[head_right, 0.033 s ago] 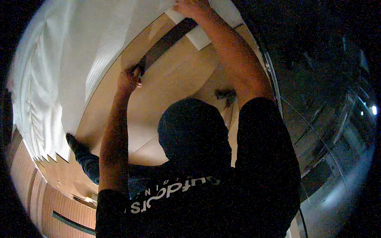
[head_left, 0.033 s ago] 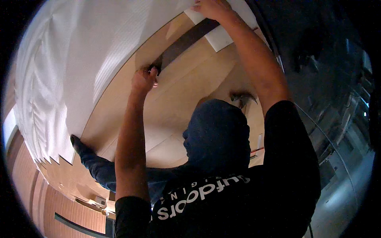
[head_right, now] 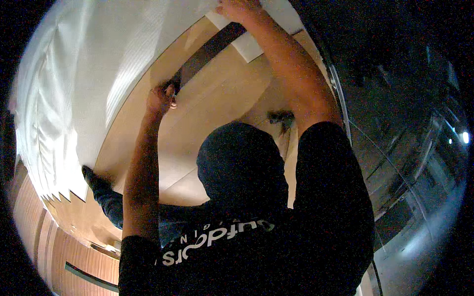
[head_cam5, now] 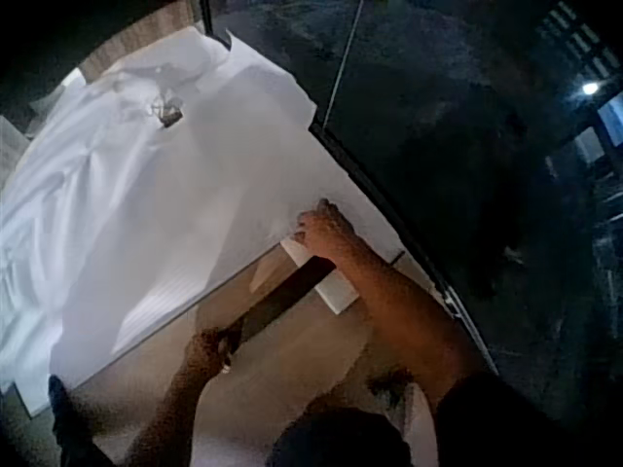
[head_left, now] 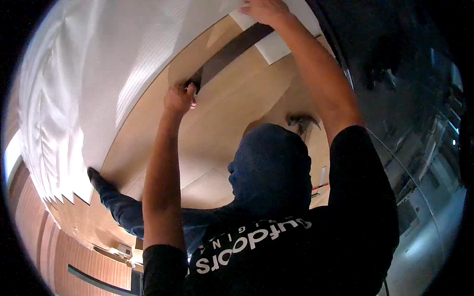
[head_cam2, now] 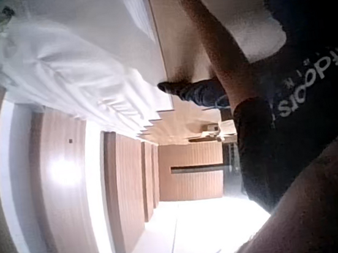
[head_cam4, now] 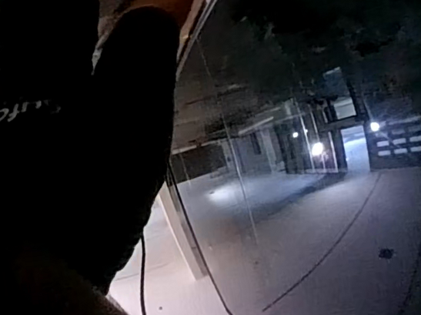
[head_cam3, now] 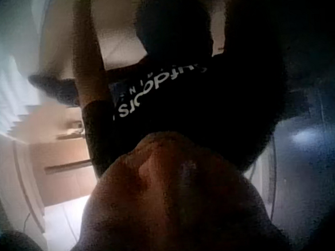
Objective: The person installs laminate flooring planks by placing them on the underlayment, aligning them with previous rows, and using a hammer and a tapping block to secure the joints.
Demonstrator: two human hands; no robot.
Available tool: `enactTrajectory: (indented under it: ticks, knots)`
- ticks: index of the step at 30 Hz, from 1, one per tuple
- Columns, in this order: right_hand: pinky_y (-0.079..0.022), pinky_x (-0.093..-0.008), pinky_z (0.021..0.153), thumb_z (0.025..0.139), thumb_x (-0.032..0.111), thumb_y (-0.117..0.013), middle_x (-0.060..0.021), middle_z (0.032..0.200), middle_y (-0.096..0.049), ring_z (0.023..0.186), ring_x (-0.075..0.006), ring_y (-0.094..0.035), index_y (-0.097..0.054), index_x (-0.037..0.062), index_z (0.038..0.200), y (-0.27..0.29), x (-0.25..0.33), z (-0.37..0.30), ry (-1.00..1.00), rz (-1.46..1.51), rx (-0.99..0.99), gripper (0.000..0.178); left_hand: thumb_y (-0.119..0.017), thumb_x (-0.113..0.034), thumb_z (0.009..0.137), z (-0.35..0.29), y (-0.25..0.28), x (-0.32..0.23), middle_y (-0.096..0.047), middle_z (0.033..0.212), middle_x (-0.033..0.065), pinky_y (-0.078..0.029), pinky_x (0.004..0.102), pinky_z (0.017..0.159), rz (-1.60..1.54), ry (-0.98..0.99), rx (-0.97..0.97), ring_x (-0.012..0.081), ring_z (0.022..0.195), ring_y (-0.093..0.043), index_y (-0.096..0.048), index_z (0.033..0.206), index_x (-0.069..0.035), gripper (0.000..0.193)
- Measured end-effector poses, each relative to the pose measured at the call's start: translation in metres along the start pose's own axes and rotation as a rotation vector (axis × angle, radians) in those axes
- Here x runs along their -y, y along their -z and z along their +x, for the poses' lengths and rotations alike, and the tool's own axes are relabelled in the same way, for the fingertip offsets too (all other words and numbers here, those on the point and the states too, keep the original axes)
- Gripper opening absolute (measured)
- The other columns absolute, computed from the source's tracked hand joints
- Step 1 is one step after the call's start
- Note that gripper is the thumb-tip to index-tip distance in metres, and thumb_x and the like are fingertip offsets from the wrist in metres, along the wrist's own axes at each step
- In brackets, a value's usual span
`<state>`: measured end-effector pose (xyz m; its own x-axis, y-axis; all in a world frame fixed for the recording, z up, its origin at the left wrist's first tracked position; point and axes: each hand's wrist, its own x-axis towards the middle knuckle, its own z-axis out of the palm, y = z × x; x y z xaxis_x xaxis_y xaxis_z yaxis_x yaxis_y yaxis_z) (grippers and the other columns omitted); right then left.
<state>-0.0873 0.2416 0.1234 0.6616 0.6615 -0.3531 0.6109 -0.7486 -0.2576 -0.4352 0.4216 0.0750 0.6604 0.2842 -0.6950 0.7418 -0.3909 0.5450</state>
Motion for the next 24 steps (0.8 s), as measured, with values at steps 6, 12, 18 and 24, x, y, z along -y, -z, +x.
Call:
enactTrajectory:
  ticks: [6,12,18,24]
  knots:
    - [-0.044,-0.0539,0.109,0.095,0.044,-0.066,-0.0223,0.133,-0.063,0.128,-0.0462,-0.051,-0.070,0.0062,0.123,-0.010,-0.008,0.015,0.032,-0.030,0.098,0.047,-0.055,-0.037,0.102,-0.007,0.008,-0.018,-0.073,0.072,0.0093,-0.058,0.0374,0.067,0.025,0.068,0.117,0.0229,0.063,-0.073,-0.066,0.103,-0.006,0.033]
    - [-0.047,-0.0536,0.102,0.094,0.044,-0.067,-0.0204,0.122,-0.068,0.116,-0.0413,-0.059,-0.073,0.0058,0.117,-0.012,0.010,0.013,0.129,-0.135,-0.024,0.045,-0.057,-0.037,0.102,-0.009,0.008,0.011,-0.071,0.070,0.0075,-0.057,0.0361,0.065,-0.097,0.014,0.087,0.0209,0.062,-0.072,-0.066,0.098,-0.005,0.033]
    - [-0.042,-0.0514,0.106,0.092,0.045,-0.069,-0.0153,0.120,-0.068,0.117,-0.0447,-0.054,-0.071,0.0064,0.114,-0.029,-0.024,0.024,0.202,-0.050,0.100,0.045,-0.058,-0.039,0.102,-0.004,0.008,0.005,-0.068,0.066,0.0061,-0.055,0.0353,0.061,-0.109,0.016,0.148,0.0194,0.061,-0.070,-0.065,0.088,-0.005,0.038]
    - [-0.038,-0.0520,0.111,0.094,0.048,-0.067,-0.0155,0.129,-0.066,0.126,-0.0452,-0.050,-0.067,0.0048,0.123,-0.013,-0.003,0.015,0.032,-0.087,0.152,0.053,-0.059,-0.040,0.102,-0.005,0.016,-0.008,-0.066,0.066,0.0070,-0.053,0.0343,0.056,-0.165,-0.046,0.174,0.0177,0.058,-0.068,-0.064,0.087,-0.004,0.040]
